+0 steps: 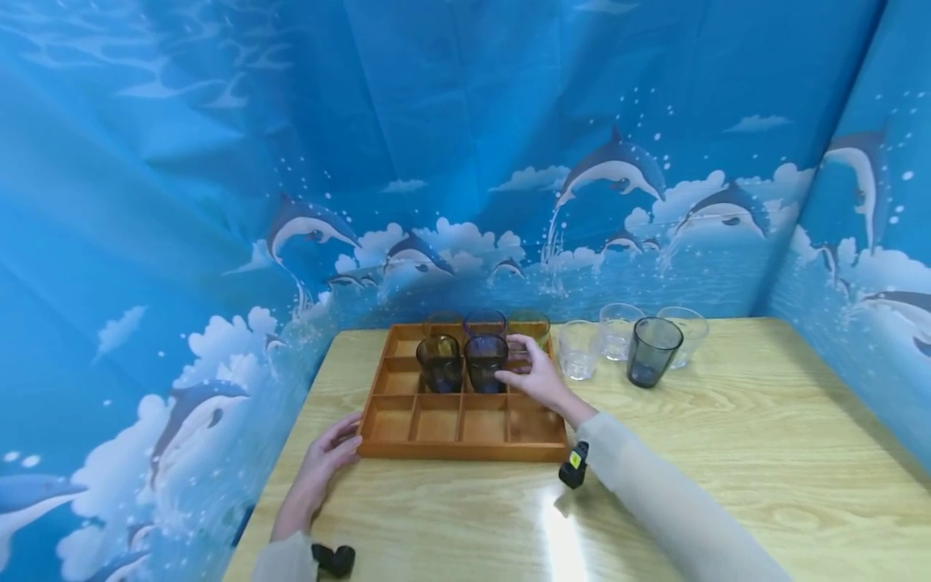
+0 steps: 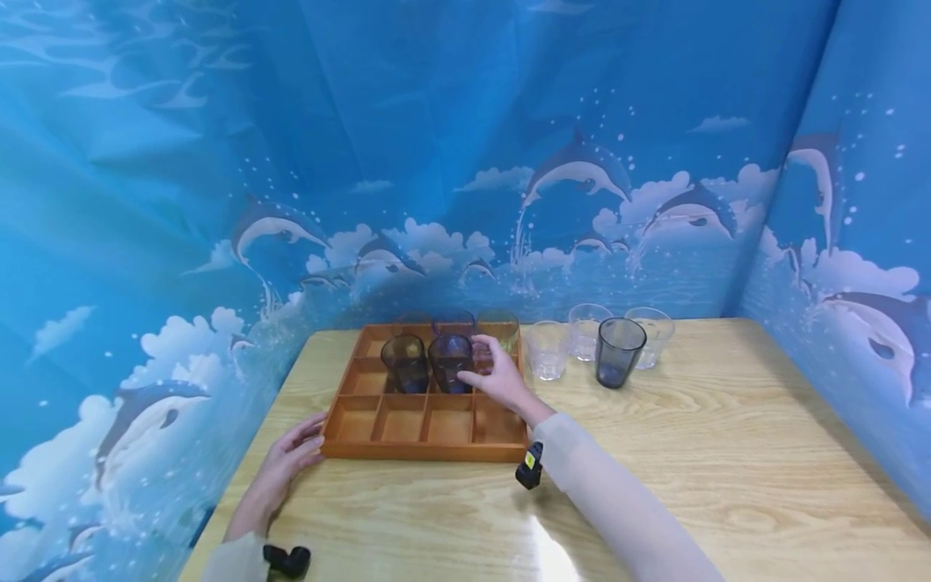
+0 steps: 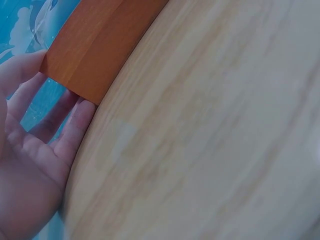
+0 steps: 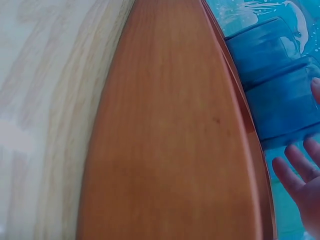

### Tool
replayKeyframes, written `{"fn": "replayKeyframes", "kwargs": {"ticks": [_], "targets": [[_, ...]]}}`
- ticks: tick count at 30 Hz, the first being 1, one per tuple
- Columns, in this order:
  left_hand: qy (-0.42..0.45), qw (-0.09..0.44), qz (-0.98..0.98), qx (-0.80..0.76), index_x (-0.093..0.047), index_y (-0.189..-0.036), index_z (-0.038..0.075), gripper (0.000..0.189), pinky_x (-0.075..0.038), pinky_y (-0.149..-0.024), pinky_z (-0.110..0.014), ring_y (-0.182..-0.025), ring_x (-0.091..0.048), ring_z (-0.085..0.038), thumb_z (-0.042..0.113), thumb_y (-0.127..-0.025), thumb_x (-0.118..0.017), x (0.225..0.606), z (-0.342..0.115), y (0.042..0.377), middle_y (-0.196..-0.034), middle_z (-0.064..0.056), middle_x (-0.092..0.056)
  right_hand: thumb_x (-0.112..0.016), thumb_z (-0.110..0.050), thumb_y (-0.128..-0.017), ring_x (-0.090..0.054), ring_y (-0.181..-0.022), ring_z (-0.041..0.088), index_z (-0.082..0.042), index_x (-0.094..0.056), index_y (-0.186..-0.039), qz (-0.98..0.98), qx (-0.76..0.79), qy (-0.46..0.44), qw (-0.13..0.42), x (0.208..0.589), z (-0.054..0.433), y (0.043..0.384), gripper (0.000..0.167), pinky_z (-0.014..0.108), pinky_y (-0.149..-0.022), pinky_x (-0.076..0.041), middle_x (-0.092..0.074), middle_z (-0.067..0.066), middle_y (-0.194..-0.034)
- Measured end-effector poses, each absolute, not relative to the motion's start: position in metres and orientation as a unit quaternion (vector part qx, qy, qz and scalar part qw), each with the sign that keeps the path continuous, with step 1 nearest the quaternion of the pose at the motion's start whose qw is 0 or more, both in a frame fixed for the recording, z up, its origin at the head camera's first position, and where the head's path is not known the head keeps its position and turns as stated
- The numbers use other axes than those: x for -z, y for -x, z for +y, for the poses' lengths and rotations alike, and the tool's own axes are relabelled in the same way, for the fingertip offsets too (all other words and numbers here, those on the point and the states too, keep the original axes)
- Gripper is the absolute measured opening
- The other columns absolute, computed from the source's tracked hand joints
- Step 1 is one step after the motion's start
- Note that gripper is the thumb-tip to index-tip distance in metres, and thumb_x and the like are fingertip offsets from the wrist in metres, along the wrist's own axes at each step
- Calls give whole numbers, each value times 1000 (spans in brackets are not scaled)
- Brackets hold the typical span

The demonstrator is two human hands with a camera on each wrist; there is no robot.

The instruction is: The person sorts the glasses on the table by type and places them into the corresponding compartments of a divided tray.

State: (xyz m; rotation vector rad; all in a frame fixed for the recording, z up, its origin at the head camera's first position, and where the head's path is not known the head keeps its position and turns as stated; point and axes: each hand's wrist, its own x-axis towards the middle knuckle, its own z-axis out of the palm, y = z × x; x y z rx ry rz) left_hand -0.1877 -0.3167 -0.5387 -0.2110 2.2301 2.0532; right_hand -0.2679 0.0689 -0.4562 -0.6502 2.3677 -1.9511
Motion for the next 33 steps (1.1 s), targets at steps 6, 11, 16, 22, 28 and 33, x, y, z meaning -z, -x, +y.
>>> {"fn": "replayKeyframes", "kwargs": {"ticks": [6, 11, 16, 22, 28, 33], "targets": [[69, 54, 732, -676, -45, -138, 12, 54, -49, -88, -37, -116, -45, -23, 22, -88, -64, 538, -318, 187, -136, -13, -41, -67, 3, -81, -45, -109, 53, 11, -39, -128, 740, 633, 224, -22, 459, 76, 264, 56, 60, -88, -41, -47, 34, -121], [72, 58, 731, -676, -44, -138, 12, 56, -48, -88, -37, -115, -46, -22, 23, -88, -65, 538, -318, 187, -137, -13, -41, -67, 3, -81, -44, -109, 54, 11, -39, -128, 731, 642, 228, -21, 463, 82, 263, 55, 61, -89, -40, -45, 38, -121], [72, 54, 731, -677, -45, -138, 12, 56, -49, -87, -35, -112, -48, -18, 24, -87, -65, 538, -317, 188, -136, -13, -41, -65, 3, -83, -45, -109, 53, 10, -38, -129, 721, 655, 226, -15, 469, 92, 263, 54, 49, -88, -46, -45, 37, -122], [68, 50, 731, -678, -45, -138, 11, 56, -49, -86, -36, -112, -48, -19, 24, -87, -65, 539, -317, 188, -135, -13, -42, -65, -1, -85, -49, -107, 48, 5, -46, -126, 723, 654, 221, -31, 477, 105, 263, 45, 27, -84, -49, -53, 27, -120], [69, 56, 733, -675, -44, -139, 12, 55, -49, -88, -37, -115, -47, -23, 23, -88, -64, 539, -318, 187, -137, -13, -40, -62, -3, -88, -50, -108, 45, 6, -47, -125, 726, 651, 220, -29, 481, 118, 259, 41, 25, -82, -50, -53, 24, -120], [72, 50, 728, -679, -44, -138, 11, 56, -49, -87, -37, -114, -48, -22, 22, -87, -64, 539, -317, 187, -136, -14, -41, -62, -5, -88, -53, -105, 40, 8, -48, -123, 733, 647, 206, -42, 483, 127, 254, 39, 24, -81, -50, -54, 24, -117]]}}
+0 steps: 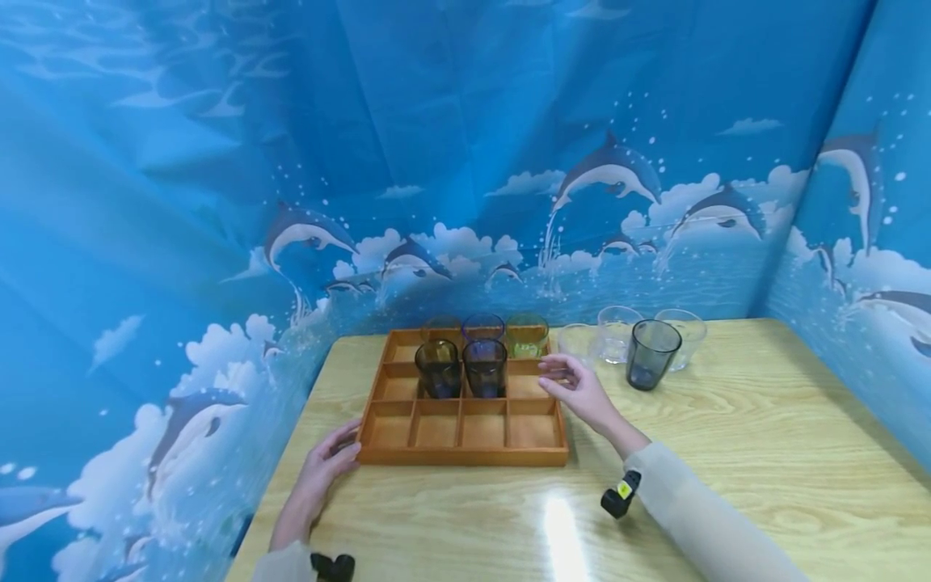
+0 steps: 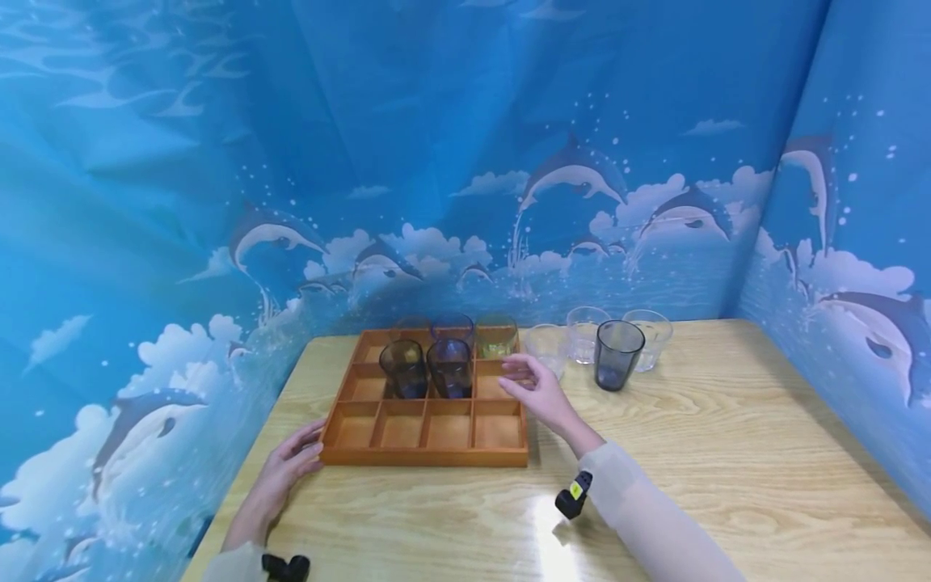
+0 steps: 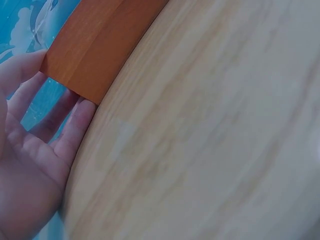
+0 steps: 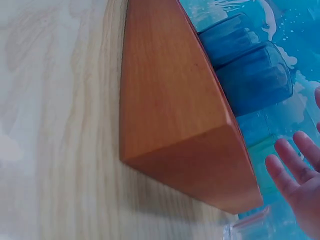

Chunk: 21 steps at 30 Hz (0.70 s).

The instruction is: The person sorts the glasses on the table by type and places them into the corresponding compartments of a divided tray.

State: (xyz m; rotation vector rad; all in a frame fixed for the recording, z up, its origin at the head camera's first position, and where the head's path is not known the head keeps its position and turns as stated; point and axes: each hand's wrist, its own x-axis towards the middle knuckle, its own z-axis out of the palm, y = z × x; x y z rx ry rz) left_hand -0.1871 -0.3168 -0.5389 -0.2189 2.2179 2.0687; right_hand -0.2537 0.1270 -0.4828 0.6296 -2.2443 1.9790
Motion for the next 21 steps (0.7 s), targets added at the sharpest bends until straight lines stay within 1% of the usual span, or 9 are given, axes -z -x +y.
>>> {"fn": "replayKeyframes", "kwargs": {"ticks": [5, 11, 16, 18, 20, 21], "targets": [[79, 47, 724, -684, -45, -138, 11, 55, -50, -85, -36, -112, -49, -21, 20, -87, -64, 540, -317, 188, -135, -14, -42, -63, -4, -88, -55, -102, 36, 10, -47, -123, -725, -658, -192, 63, 486, 136, 248, 41, 25, -79, -51, -53, 29, -115], [77, 47, 725, -683, -45, -138, 11, 56, -50, -85, -37, -111, -50, -20, 20, -87, -65, 540, -317, 189, -135, -13, -42, -63, -2, -87, -55, -99, 34, 9, -44, -125, -718, -667, -182, 87, 493, 149, 245, 43, 21, -81, -50, -49, 36, -115], [76, 53, 726, -682, -45, -138, 11, 56, -49, -87, -37, -113, -48, -22, 22, -86, -65, 540, -317, 189, -135, -14, -42, -63, -2, -87, -56, -97, 27, 9, -45, -125, -725, -659, -174, 98, 498, 162, 241, 43, 20, -79, -50, -52, 33, -114], [76, 54, 726, -681, -45, -138, 11, 57, -49, -87, -37, -115, -47, -23, 22, -86, -65, 539, -317, 189, -136, -14, -42, -63, -2, -87, -57, -97, 27, 10, -44, -125, -731, -652, -169, 104, 500, 167, 240, 44, 19, -79, -50, -53, 33, -113], [78, 55, 727, -680, -45, -138, 11, 57, -49, -87, -37, -116, -46, -24, 23, -86, -65, 539, -317, 188, -136, -14, -42, -62, -1, -87, -58, -96, 26, 11, -44, -125, -735, -647, -169, 110, 501, 172, 238, 44, 19, -79, -49, -53, 33, -112], [78, 55, 727, -680, -44, -138, 11, 57, -49, -88, -37, -116, -46, -24, 23, -86, -65, 539, -317, 189, -136, -14, -41, -62, 1, -86, -57, -97, 28, 11, -44, -125, -736, -647, -166, 109, 499, 174, 236, 44, 19, -79, -50, -52, 34, -113]]}}
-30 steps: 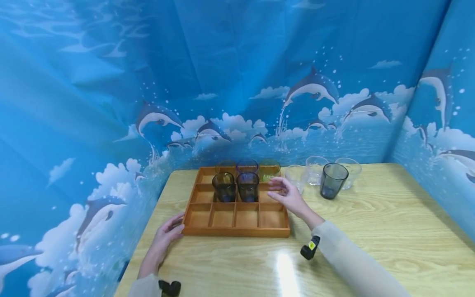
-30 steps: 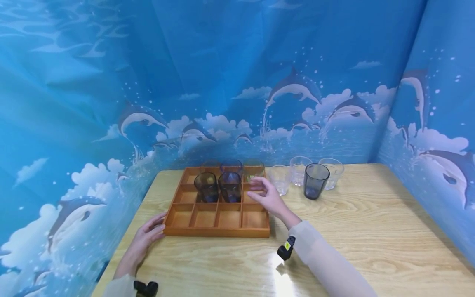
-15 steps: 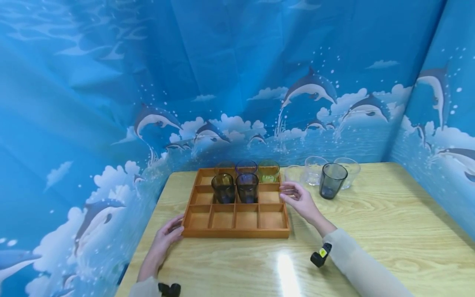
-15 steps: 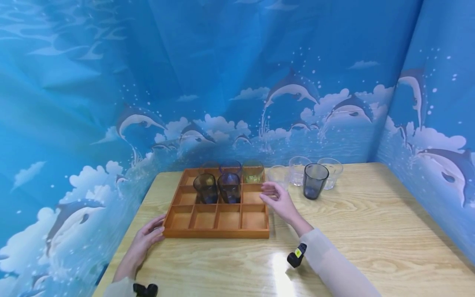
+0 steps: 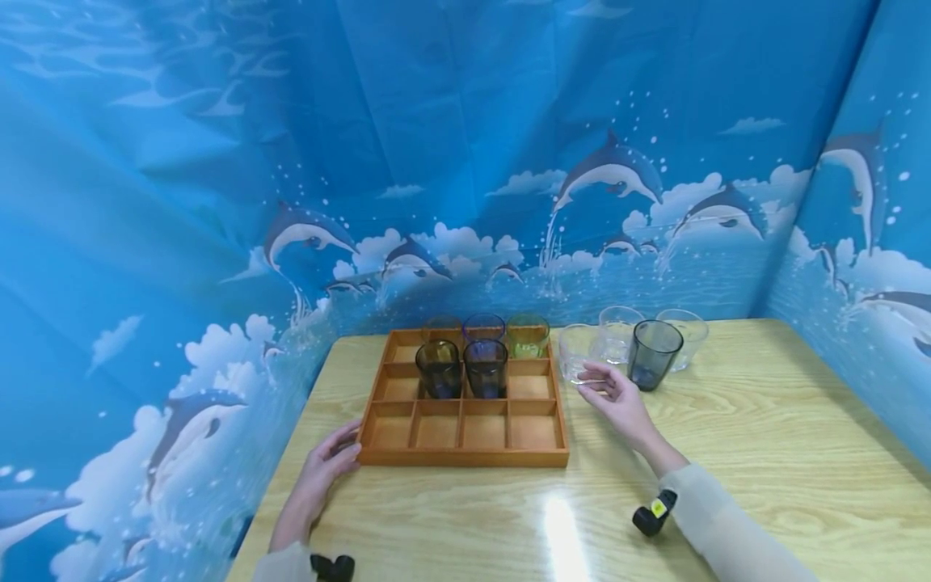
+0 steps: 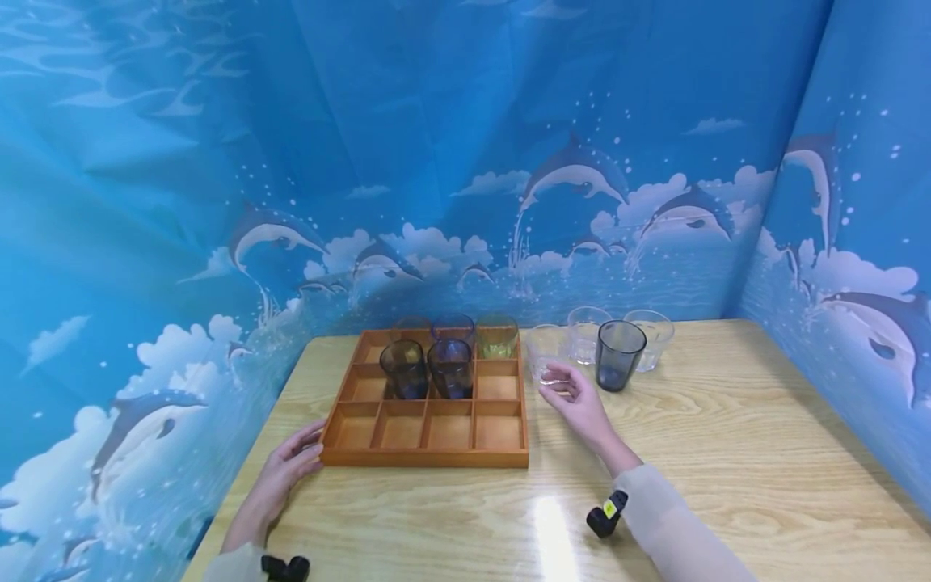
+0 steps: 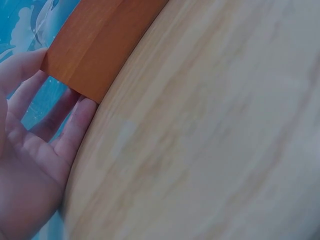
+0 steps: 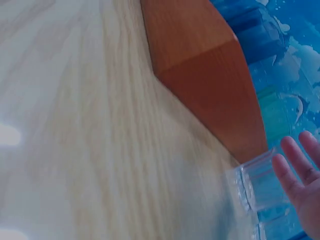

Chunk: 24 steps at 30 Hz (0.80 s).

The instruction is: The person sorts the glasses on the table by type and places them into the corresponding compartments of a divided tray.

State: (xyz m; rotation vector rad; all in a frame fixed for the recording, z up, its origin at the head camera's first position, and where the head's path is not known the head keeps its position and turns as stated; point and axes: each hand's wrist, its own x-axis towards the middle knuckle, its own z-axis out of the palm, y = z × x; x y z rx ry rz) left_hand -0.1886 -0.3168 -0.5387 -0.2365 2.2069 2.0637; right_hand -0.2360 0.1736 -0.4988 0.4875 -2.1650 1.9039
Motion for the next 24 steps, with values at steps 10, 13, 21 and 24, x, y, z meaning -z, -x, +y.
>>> {"fn": "replayKeyframes", "kwargs": {"ticks": [10, 13, 21, 24], "targets": [[67, 55, 727, -681, -44, -138, 11, 55, -49, -87, -37, -115, -47, -24, 21, -87, -64, 537, -314, 191, -136, -14, -42, -61, 3, -87, -59, -90, 6, 13, -43, -123, -744, -635, -141, 153, 506, 204, 231, 42, 16, -76, -49, -52, 35, -110], [68, 50, 727, -682, -45, -138, 11, 55, -49, -86, -37, -113, -48, -22, 20, -87, -64, 538, -314, 191, -135, -14, -42, -61, 4, -87, -58, -90, 5, 14, -41, -123, -746, -631, -132, 166, 504, 213, 231, 43, 14, -76, -48, -53, 33, -111], [62, 35, 732, -677, -44, -138, 7, 55, -50, -85, -36, -108, -51, -18, 19, -88, -63, 540, -315, 187, -134, -17, -43, -64, -5, -87, -58, -85, 1, 12, -45, -121, -762, -617, -53, 186, 509, 233, 227, 42, 12, -71, -47, -61, 4, -102], [61, 29, 734, -676, -44, -137, 6, 55, -50, -84, -35, -107, -51, -16, 19, -87, -64, 541, -315, 186, -132, -17, -43, -65, -8, -87, -57, -83, 3, 10, -48, -119, -761, -612, -5, 215, 512, 240, 227, 41, 11, -68, -47, -60, 0, -99]]}}
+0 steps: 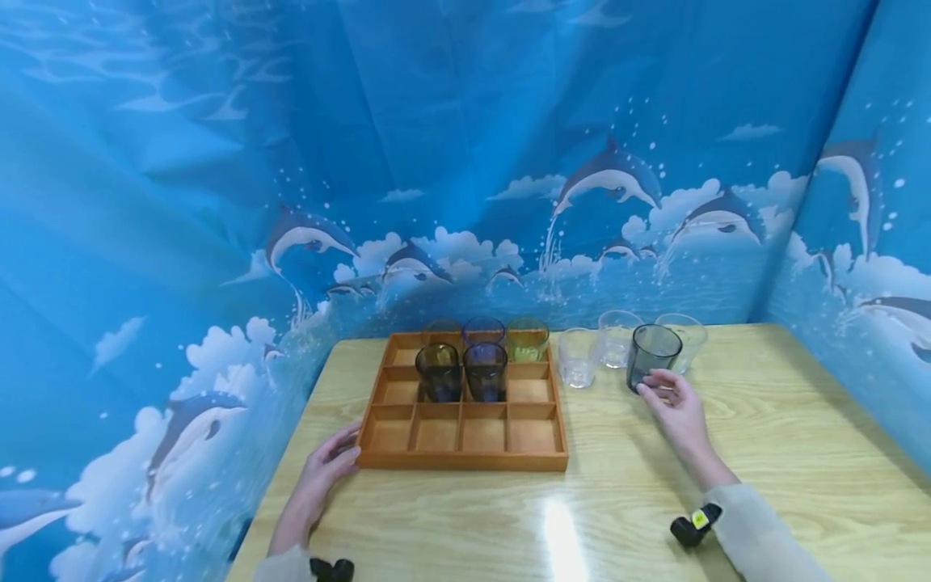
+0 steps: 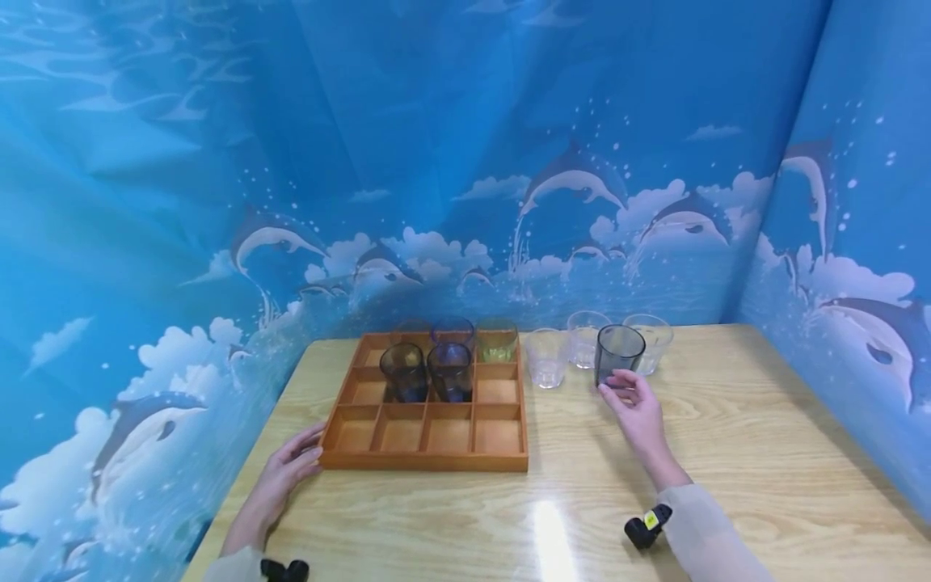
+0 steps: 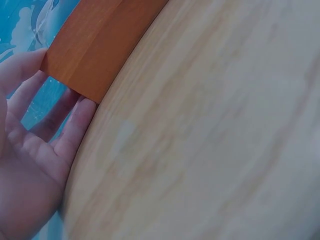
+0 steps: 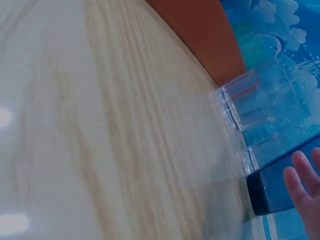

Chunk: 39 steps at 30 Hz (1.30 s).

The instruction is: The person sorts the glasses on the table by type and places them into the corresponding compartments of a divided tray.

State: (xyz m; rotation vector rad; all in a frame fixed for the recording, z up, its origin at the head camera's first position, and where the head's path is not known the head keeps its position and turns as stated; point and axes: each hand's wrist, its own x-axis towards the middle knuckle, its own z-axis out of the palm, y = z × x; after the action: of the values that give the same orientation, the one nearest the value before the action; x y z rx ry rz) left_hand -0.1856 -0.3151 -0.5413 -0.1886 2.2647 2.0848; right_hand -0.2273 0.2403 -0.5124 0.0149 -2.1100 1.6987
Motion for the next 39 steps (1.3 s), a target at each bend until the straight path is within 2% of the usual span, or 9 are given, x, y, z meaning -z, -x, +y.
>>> {"fn": "replayKeyframes", "kwargs": {"ticks": [6, 10, 15, 21, 24, 27, 30, 39], "targets": [[60, 24, 733, -678, -45, -136, 5, 54, -51, -82, -35, -105, -52, -14, 17, -88, -64, 543, -315, 186, -131, -19, -43, -68, -10, -85, -55, -81, 2, 7, -47, -119, -756, -600, 63, 253, 513, 253, 232, 43, 11, -63, -47, -56, 7, -101], [58, 22, 731, -680, -45, -136, 5, 54, -51, -82, -35, -105, -53, -15, 17, -87, -64, 543, -315, 187, -132, -19, -44, -70, -14, -83, -54, -81, 0, 2, -43, -121, -751, -595, 102, 268, 511, 259, 234, 49, 11, -58, -46, -51, 3, -103], [65, 31, 725, -685, -47, -136, 8, 54, -51, -83, -35, -107, -51, -16, 19, -87, -65, 543, -316, 187, -132, -16, -44, -72, -18, -81, -52, -92, 10, -4, -38, -129, -751, -588, 127, 272, 507, 262, 237, 60, 8, -63, -45, -45, -3, -111], [67, 34, 731, -679, -44, -137, 7, 55, -50, -84, -36, -107, -51, -16, 20, -87, -64, 543, -316, 185, -133, -17, -43, -71, -23, -83, -45, -106, 23, -4, -28, -139, -768, -582, 128, 236, 502, 264, 241, 73, 7, -71, -42, -39, 13, -130], [74, 38, 732, -676, -45, -137, 10, 56, -50, -85, -36, -109, -50, -17, 22, -86, -66, 542, -316, 185, -133, -15, -44, -70, -24, -83, -43, -111, 26, -5, -24, -142, -773, -580, 125, 224, 503, 265, 244, 77, 16, -81, -42, -38, 15, -134], [72, 43, 730, -678, -45, -138, 11, 57, -49, -87, -37, -111, -48, -21, 23, -86, -66, 541, -316, 185, -134, -15, -43, -70, -26, -83, -41, -116, 30, -6, -21, -144, -778, -577, 122, 217, 504, 266, 247, 81, 33, -92, -40, -36, 16, -137], [72, 46, 729, -680, -44, -138, 11, 57, -49, -88, -38, -113, -47, -22, 22, -86, -65, 541, -316, 184, -135, -16, -43, -71, -27, -83, -38, -119, 33, -7, -18, -146, -778, -580, 114, 213, 504, 265, 249, 85, 47, -98, -35, -32, 17, -140], [70, 38, 725, -685, -45, -137, 9, 56, -49, -86, -36, -109, -49, -20, 20, -87, -65, 541, -315, 184, -134, -16, -43, -73, -24, -81, -35, -122, 37, -6, -17, -146, -782, -574, 101, 222, 502, 259, 261, 88, 52, -100, -32, -31, 22, -140]]}}
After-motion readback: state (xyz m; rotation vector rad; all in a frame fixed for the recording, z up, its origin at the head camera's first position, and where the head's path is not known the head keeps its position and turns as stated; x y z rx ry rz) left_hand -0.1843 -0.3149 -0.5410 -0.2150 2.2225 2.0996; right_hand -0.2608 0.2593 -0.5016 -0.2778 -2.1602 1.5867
